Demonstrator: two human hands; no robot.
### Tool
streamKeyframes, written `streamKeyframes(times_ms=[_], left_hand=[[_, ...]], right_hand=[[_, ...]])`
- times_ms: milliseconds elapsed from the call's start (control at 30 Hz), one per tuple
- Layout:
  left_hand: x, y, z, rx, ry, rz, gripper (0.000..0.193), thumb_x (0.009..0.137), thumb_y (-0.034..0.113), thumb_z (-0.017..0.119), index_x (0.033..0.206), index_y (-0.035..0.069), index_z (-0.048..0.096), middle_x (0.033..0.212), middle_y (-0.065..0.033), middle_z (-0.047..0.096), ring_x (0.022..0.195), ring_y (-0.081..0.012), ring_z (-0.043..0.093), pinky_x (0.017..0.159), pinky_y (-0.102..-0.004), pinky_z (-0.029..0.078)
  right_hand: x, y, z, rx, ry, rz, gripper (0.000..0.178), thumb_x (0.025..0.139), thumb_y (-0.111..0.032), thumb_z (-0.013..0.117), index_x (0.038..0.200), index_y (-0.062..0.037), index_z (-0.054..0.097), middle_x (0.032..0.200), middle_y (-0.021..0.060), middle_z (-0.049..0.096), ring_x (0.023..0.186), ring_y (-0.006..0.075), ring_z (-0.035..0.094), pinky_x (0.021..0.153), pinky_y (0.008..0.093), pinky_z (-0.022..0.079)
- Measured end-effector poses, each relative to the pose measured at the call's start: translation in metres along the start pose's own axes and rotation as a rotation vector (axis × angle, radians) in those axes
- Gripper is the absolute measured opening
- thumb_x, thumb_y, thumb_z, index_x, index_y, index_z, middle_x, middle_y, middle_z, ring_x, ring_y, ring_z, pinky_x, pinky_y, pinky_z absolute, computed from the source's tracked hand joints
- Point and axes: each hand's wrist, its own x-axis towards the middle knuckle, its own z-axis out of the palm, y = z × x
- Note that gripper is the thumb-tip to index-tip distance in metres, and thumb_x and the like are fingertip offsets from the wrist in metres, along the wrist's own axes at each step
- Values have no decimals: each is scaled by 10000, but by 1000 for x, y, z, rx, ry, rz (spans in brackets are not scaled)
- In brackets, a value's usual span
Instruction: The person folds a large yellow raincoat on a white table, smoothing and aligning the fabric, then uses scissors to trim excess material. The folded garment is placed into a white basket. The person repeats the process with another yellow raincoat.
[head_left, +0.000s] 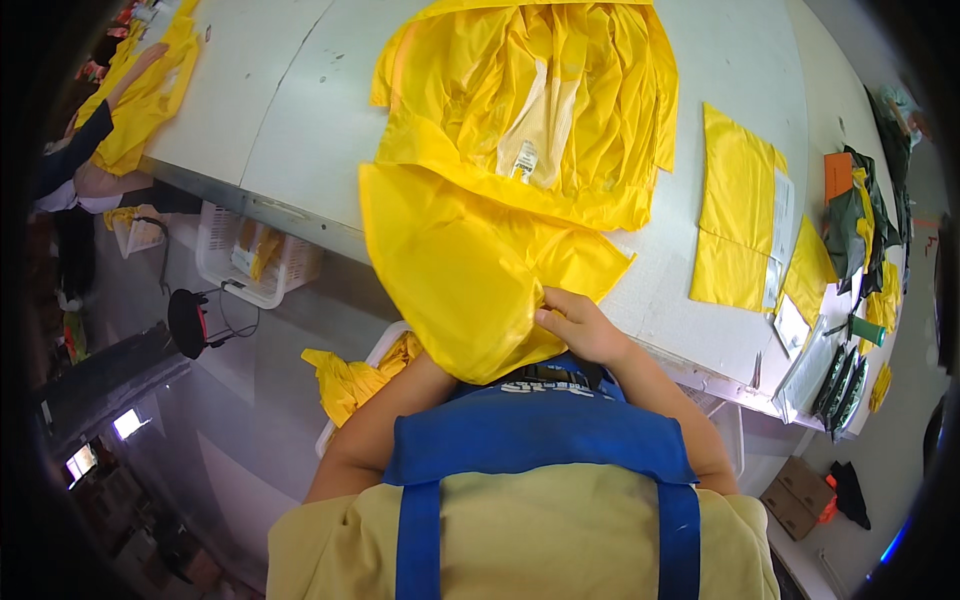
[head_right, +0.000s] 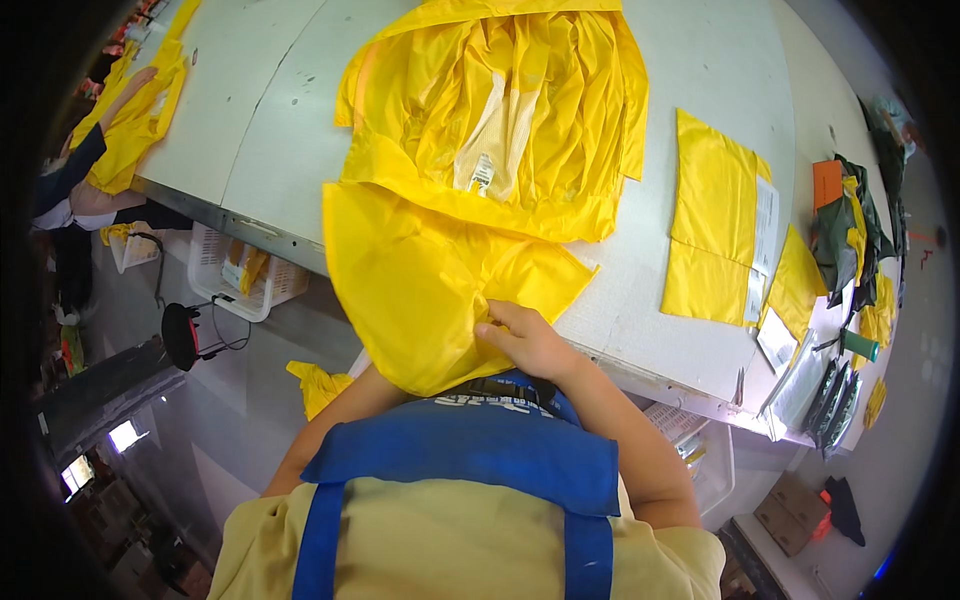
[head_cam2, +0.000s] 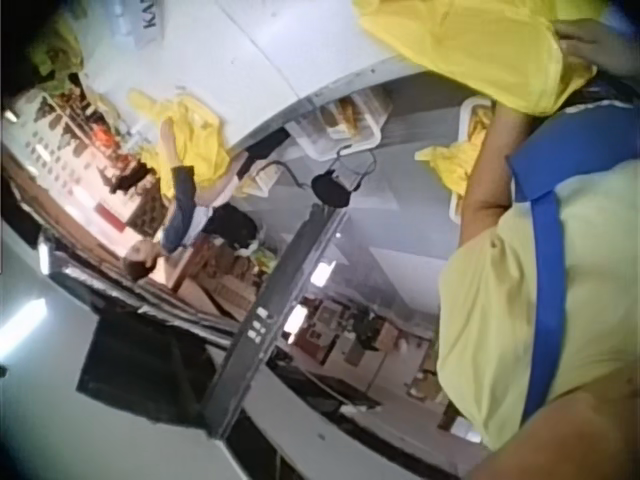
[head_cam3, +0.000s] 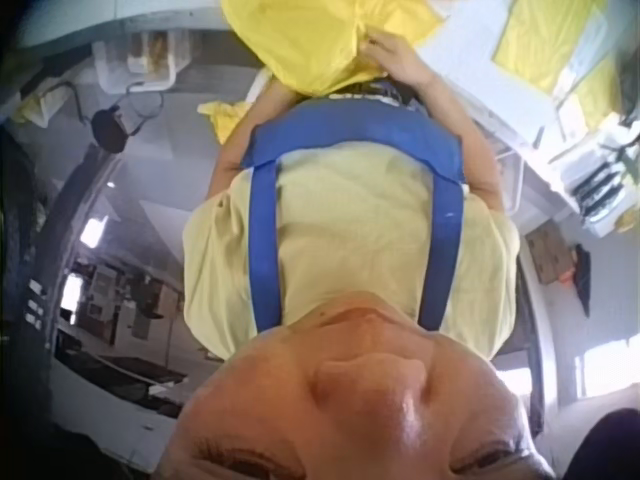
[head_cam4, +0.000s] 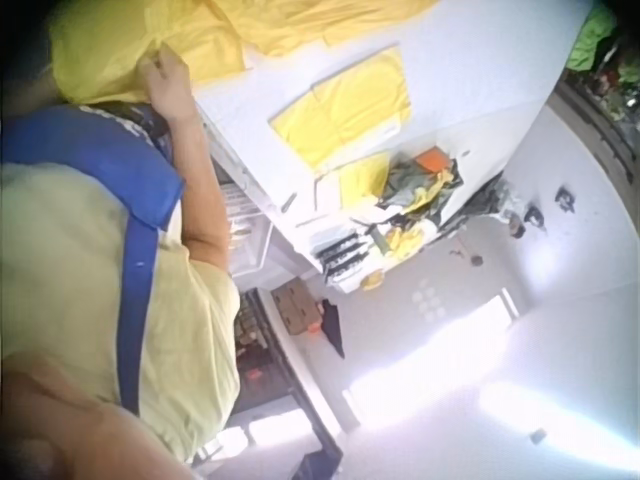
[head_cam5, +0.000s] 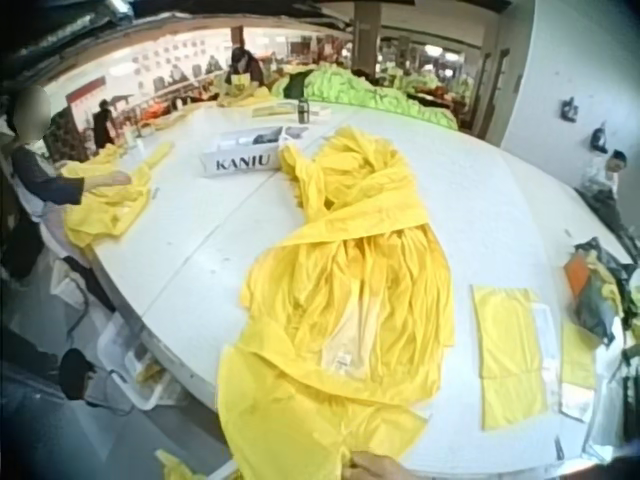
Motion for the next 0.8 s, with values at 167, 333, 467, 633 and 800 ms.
streamKeyframes(times_ms=[167,333,467,633,800], left_hand=[[19,25,32,-98,-20,-10,517,955,384,472,1386,115,376,1368,-92,458,1252,-266,442,1043,-407,374],[32,33,53,-107,11,-13,513,949,371,490,1377,109,388,1369,-94,455,1267,-268,423,1056,-401,353],[19,32,36,95,140,-82,510,944,361,506,1371,103,399,1370,-96,453,1279,-269,408,1067,-396,337],[-20,23,-26,1649,-203,69,575,848,302,662,1318,55,442,1311,-127,504,1216,-314,471,1035,-394,363],[-35,79,-11,1804,352,517,494,719,150,762,1138,32,529,1203,-155,552,1134,-329,513,960,-411,407]], right_hand=[[-25,1,-4,-275,341,-338,571,803,-234,670,1304,-79,443,1211,138,546,1183,301,478,1033,359,342],[-30,40,-15,-531,675,-250,363,743,39,608,1094,-49,576,1071,114,611,1089,291,546,992,346,373],[-53,33,-65,-287,912,-345,305,723,173,438,904,3,614,968,109,632,972,217,580,915,289,419],[-105,59,-98,-216,875,-45,284,808,146,438,978,4,616,1007,71,629,979,160,572,911,259,424],[-119,84,-85,106,797,45,200,818,71,568,1000,12,627,1024,74,645,981,153,586,892,262,446]])
